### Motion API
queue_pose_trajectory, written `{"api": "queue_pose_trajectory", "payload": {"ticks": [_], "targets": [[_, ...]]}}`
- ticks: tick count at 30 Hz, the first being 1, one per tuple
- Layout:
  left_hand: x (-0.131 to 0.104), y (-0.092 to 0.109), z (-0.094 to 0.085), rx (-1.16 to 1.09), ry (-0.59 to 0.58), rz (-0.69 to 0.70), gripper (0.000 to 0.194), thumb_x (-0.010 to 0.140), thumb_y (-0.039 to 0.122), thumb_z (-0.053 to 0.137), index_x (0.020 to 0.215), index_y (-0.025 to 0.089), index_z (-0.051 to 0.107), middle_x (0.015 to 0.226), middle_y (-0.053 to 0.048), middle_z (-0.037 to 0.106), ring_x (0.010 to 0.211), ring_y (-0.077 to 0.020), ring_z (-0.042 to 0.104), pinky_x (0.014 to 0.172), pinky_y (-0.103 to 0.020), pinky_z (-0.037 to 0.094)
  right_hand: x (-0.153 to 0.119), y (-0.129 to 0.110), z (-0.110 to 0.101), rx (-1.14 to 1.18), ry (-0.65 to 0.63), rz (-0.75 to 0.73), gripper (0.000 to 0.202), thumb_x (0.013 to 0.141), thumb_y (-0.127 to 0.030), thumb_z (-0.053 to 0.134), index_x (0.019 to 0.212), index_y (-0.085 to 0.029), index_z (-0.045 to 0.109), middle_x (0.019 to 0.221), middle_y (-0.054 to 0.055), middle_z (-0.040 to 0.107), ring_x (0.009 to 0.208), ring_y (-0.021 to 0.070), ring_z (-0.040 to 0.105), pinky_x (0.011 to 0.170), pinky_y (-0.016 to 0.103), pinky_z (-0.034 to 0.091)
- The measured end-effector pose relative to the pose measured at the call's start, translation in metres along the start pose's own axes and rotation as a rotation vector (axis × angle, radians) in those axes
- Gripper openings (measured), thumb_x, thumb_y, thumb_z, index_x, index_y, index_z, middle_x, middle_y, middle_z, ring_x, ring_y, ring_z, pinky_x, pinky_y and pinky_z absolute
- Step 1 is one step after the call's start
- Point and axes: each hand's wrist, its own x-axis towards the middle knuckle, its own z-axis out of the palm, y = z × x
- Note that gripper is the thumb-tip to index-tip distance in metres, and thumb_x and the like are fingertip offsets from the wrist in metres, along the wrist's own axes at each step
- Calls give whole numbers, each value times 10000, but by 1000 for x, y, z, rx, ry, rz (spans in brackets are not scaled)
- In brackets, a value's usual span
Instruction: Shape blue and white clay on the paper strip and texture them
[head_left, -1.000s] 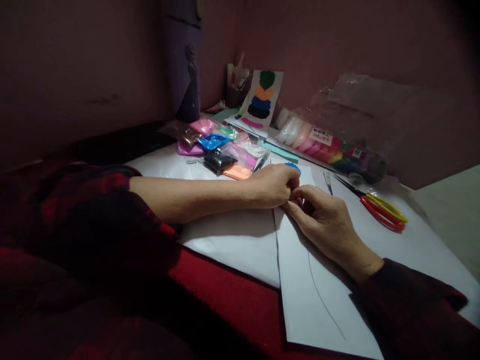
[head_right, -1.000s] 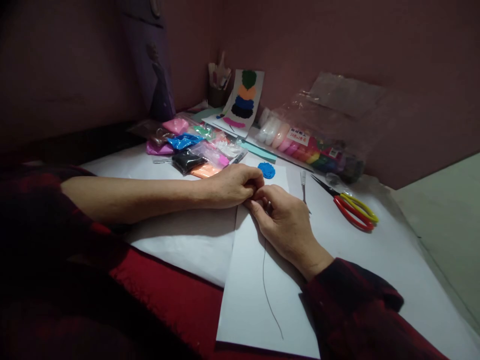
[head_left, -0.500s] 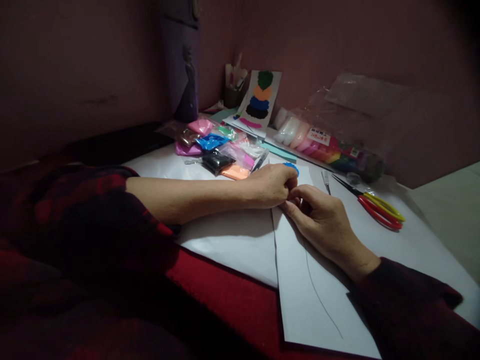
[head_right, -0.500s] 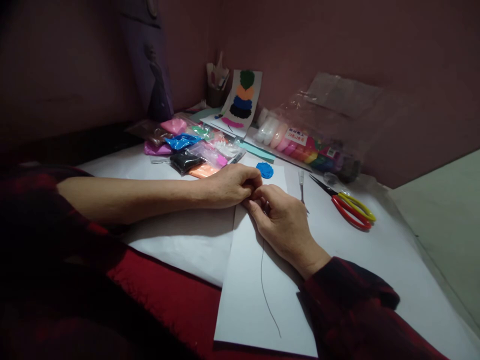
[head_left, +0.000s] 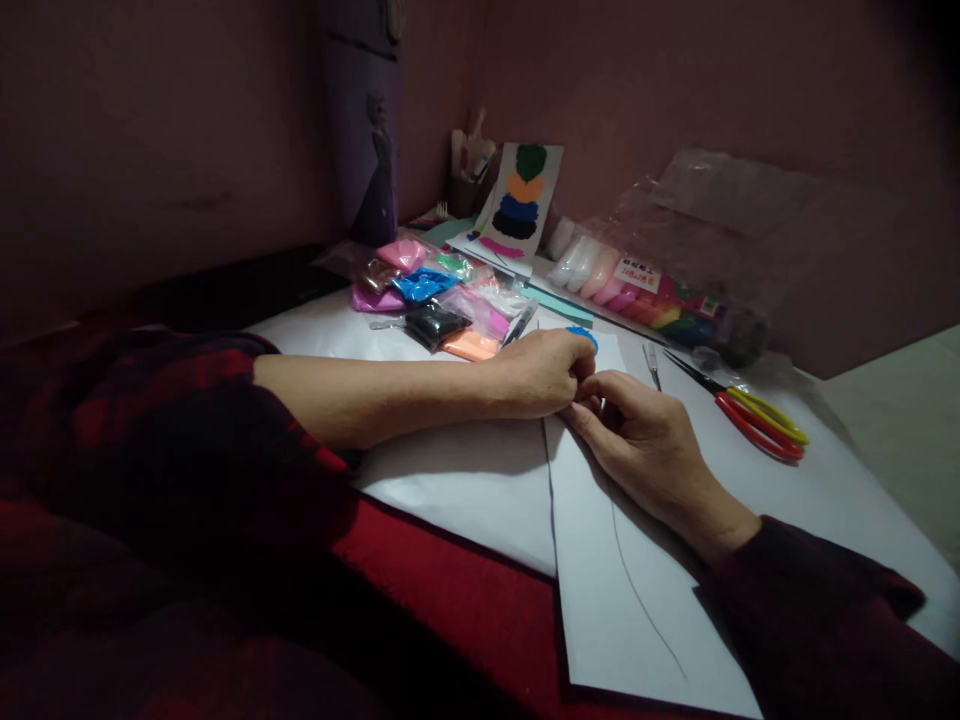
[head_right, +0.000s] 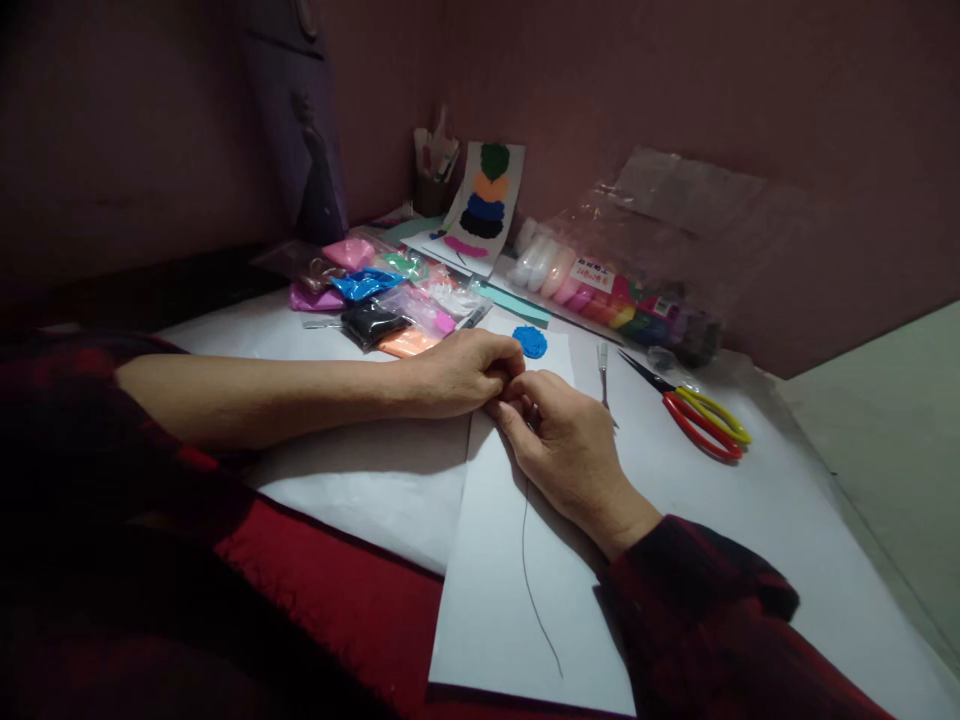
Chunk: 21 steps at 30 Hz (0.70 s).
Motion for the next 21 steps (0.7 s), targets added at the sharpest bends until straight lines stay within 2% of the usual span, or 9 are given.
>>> {"api": "queue_pose_trajectory", "payload": {"ticks": [21], "targets": [[-1, 2, -1, -20, -16, -1, 187, 734, 75, 487, 815, 154, 635, 828, -25, 661, 812, -162, 594, 782, -327, 508, 0, -1, 0, 3, -9, 17, 83, 823, -268, 615, 779, -201, 594, 705, 12, 626, 553, 129, 512, 528, 266, 357]]}}
